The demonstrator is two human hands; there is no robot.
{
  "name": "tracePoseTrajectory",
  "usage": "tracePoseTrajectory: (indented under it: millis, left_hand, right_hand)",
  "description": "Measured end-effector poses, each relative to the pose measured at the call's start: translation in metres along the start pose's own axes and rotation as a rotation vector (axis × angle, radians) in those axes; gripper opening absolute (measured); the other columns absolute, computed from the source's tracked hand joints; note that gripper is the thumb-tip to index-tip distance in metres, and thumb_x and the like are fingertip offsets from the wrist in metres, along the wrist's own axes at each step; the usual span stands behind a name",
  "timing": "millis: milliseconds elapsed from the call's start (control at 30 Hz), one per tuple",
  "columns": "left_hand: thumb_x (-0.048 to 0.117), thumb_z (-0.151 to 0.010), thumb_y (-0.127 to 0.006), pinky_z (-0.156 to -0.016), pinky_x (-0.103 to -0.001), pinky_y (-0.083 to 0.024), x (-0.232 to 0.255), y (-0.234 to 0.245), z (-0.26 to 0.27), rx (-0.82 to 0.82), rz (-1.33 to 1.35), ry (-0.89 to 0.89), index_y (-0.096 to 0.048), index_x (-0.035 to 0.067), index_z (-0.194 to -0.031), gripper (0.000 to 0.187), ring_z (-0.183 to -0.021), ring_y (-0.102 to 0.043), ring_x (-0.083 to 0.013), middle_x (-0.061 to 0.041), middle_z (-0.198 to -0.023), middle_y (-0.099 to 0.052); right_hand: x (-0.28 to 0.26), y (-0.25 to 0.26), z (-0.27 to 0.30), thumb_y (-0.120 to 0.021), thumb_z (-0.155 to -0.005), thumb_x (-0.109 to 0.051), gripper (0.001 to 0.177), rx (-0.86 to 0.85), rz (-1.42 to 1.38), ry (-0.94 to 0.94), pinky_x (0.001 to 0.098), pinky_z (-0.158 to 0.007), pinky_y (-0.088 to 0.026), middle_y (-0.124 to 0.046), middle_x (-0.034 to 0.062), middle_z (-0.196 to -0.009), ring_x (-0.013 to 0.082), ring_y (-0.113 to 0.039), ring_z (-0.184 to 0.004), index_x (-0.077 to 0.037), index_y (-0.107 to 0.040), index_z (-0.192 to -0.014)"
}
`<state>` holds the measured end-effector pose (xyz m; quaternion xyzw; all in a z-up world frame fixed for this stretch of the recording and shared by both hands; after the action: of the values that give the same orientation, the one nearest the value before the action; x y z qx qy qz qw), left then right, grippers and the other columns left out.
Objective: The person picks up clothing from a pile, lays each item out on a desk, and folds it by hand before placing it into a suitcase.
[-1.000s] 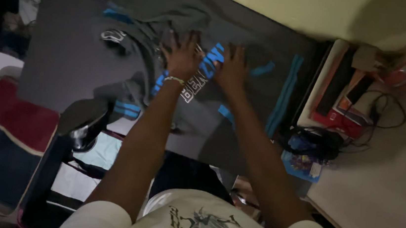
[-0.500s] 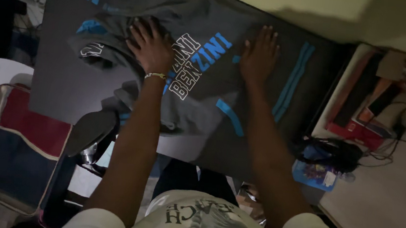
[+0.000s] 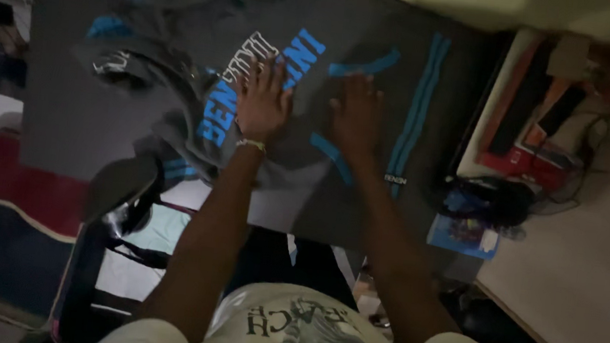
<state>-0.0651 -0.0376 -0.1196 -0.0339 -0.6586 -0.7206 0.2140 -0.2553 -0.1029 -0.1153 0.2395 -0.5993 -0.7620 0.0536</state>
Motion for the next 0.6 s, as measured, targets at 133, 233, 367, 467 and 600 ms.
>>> tracePoseTrajectory:
  millis: [133, 233, 367, 467, 600]
  left_hand:
    - [0.046, -0.107, -0.044, -0.124, -0.058, -0.014, -0.006, 0.01, -0.006, 0.085, -0.005, 0.09, -0.028, 0.015, -0.163, 0.066, -0.156, -0.016, -0.0353, -0.009, -0.169, -0.027]
    - [0.047, -0.106, -0.044, -0.123, -0.058, -0.014, 0.002, 0.004, 0.008, 0.127, 0.003, 0.127, -0.025, 0.01, -0.163, 0.07, -0.155, -0.016, -0.0356, -0.011, -0.169, -0.024]
    - [0.044, -0.108, -0.044, -0.126, -0.054, -0.018, 0.047, -0.032, 0.058, -0.052, 0.02, -0.029, -0.025, 0.012, -0.165, 0.068, -0.158, -0.019, -0.0329, -0.013, -0.172, -0.023]
    - [0.045, -0.107, -0.045, -0.126, -0.056, -0.017, 0.063, -0.039, 0.097, 0.013, 0.013, -0.051, -0.027, 0.016, -0.163, 0.066, -0.158, -0.02, -0.029, -0.007, -0.171, -0.025]
    - [0.043, -0.105, -0.045, -0.124, -0.055, -0.018, 0.044, -0.041, 0.122, 0.015, 0.045, -0.003, -0.029, 0.012, -0.162, 0.067, -0.158, -0.02, -0.0287, -0.009, -0.17, -0.025]
  right_hand:
    - [0.049, 0.033, 0.025, -0.057, -0.107, -0.035, 0.063, 0.284, 0.063, -0.073, 0.0597, -0.123, -0.02, -0.035, 0.0165, -0.165, 0.0366, -0.027, -0.154, -0.002, -0.039, -0.157]
    - [0.066, 0.033, 0.042, -0.055, -0.11, -0.035, 0.064, 0.296, -0.011, -0.164, 0.06, -0.122, -0.019, -0.032, 0.0196, -0.168, 0.0381, -0.026, -0.155, 0.001, -0.036, -0.16]
    - [0.02, 0.011, 0.063, -0.055, -0.101, -0.038, 0.07, 0.177, 0.003, -0.057, 0.0551, -0.124, -0.021, -0.031, 0.0204, -0.165, 0.0375, -0.025, -0.155, -0.001, -0.036, -0.157]
    - [-0.004, -0.008, 0.095, -0.052, -0.1, -0.041, 0.067, 0.038, 0.027, 0.031, 0.0554, -0.123, -0.02, -0.032, 0.0159, -0.164, 0.034, -0.026, -0.154, -0.005, -0.037, -0.155]
    - [0.012, -0.002, 0.128, -0.046, -0.109, -0.039, 0.065, 0.087, 0.111, 0.051, 0.0533, -0.126, -0.02, -0.031, 0.0194, -0.167, 0.0361, -0.028, -0.155, 0.0, -0.034, -0.159]
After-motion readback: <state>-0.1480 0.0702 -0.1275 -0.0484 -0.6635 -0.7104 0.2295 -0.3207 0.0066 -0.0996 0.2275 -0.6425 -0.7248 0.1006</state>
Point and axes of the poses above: each hand's wrist, its own z-axis away from the middle knuckle, its own y-axis out of the back of the hand, x = y × z, the point moved 9 cm from there along -z, towards the middle knuckle
